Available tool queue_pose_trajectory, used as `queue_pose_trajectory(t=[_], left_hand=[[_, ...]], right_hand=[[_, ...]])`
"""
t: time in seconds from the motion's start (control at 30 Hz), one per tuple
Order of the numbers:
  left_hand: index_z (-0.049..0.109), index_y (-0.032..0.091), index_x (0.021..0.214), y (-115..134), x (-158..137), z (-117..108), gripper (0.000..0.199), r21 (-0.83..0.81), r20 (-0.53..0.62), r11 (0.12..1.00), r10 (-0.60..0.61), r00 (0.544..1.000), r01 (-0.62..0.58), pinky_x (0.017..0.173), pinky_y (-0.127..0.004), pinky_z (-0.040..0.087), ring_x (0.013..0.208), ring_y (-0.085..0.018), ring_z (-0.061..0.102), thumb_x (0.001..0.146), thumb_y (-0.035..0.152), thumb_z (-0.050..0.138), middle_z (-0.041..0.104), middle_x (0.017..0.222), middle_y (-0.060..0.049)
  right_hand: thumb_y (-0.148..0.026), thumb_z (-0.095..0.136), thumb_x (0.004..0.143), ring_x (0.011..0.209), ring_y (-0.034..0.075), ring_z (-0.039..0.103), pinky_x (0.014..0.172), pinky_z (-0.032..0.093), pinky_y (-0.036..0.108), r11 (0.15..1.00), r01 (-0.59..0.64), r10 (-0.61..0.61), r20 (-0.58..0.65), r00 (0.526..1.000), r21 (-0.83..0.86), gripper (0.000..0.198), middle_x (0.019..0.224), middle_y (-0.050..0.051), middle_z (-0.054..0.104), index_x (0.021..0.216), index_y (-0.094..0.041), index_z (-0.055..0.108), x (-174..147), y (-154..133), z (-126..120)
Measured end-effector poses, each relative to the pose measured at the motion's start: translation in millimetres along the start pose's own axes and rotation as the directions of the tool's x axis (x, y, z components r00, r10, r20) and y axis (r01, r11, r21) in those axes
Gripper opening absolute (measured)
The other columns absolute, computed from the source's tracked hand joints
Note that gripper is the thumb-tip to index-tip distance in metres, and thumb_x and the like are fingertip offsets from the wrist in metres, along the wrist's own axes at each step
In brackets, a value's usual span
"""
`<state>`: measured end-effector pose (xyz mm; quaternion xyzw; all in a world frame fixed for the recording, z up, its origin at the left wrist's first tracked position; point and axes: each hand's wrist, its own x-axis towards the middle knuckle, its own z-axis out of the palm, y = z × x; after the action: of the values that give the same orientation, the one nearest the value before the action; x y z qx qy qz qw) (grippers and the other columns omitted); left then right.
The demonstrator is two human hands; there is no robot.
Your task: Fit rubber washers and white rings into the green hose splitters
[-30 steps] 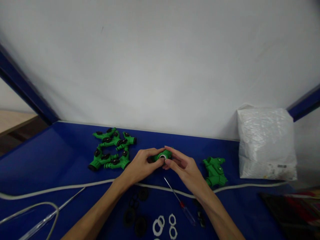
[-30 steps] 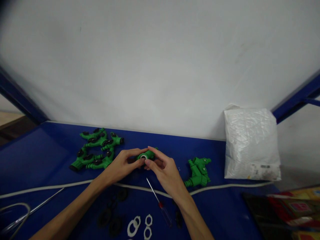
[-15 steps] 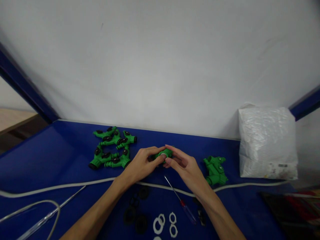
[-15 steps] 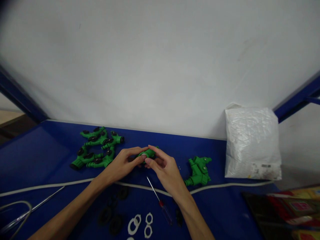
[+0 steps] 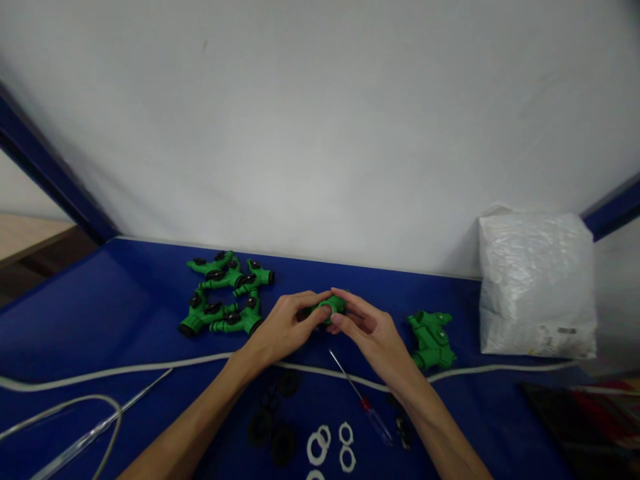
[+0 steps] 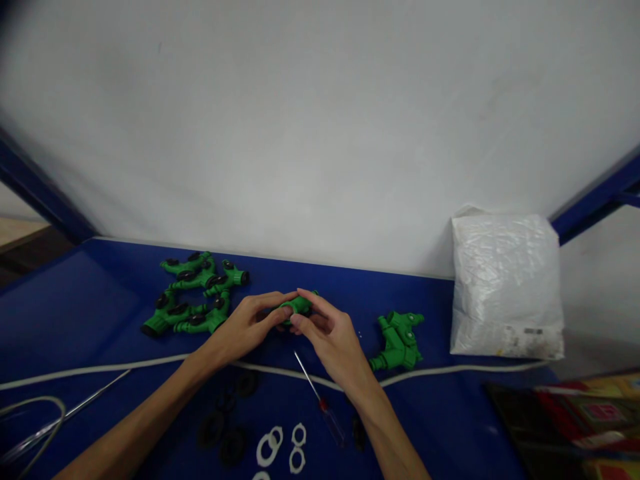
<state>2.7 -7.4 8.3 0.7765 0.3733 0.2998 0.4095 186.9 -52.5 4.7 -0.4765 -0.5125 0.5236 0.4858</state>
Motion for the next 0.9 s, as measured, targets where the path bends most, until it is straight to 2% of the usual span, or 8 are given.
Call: queue_pose_trajectory(t=[0.23,0.4,0.6,0.73,0.9], left_hand=[[0.067,0.024,0.130,4.4,0.2,-1.3,0.039,0.024,-0.017,0.999,0.032,0.999,-0.032,0.077,-0.026,0.044,0.085,-0.017,0.063,0.100,0.039,0.048,0.072,0.093,-0.002],[0.067,0.022,0.130,2.9,0.1,-0.6,0.040,0.011,-0.015,1.000,0.006,1.000,-0.006,0.073,-0.027,0.043,0.080,-0.016,0.062,0.099,0.039,0.048,0.072,0.096,-0.002],[0.067,0.017,0.131,-0.6,0.7,-2.8,0.044,-0.106,-0.023,0.994,-0.007,1.000,0.004,0.075,-0.028,0.044,0.079,-0.017,0.060,0.100,0.036,0.041,0.068,0.087,-0.002],[0.065,0.020,0.133,0.3,-0.8,-5.3,0.044,-0.105,-0.015,0.994,0.011,1.000,-0.013,0.076,-0.028,0.043,0.082,-0.018,0.061,0.100,0.041,0.044,0.070,0.091,-0.002],[0.061,0.024,0.137,0.2,-2.1,-5.0,0.047,-0.073,-0.013,0.996,0.040,0.999,-0.041,0.081,-0.028,0.043,0.095,-0.020,0.062,0.099,0.048,0.049,0.072,0.107,-0.004]], right_hand=[[-0.040,0.077,0.081,0.083,0.018,0.072,0.084,0.056,0.035,1.000,0.008,-0.008,-0.001,1.000,0.012,0.056,0.102,0.005,0.077,0.132,-0.019,0.063,-0.7,0.8,0.2],[-0.040,0.078,0.080,0.081,0.018,0.072,0.083,0.056,0.034,1.000,0.004,-0.003,-0.009,1.000,0.010,0.055,0.100,0.005,0.077,0.130,-0.020,0.064,-1.0,-0.9,1.6],[-0.041,0.078,0.079,0.081,0.018,0.072,0.084,0.056,0.035,1.000,-0.003,0.004,-0.045,0.999,0.026,0.058,0.102,0.005,0.076,0.131,-0.020,0.063,-1.2,-3.3,4.2],[-0.041,0.078,0.080,0.080,0.018,0.071,0.083,0.057,0.036,0.999,0.001,0.002,-0.069,0.998,0.046,0.057,0.101,0.005,0.076,0.130,-0.018,0.064,-1.1,-2.3,4.6],[-0.038,0.077,0.081,0.081,0.017,0.072,0.083,0.057,0.034,0.999,0.005,-0.001,-0.075,0.997,0.049,0.056,0.108,0.005,0.075,0.132,-0.020,0.063,-0.1,0.8,2.0]])
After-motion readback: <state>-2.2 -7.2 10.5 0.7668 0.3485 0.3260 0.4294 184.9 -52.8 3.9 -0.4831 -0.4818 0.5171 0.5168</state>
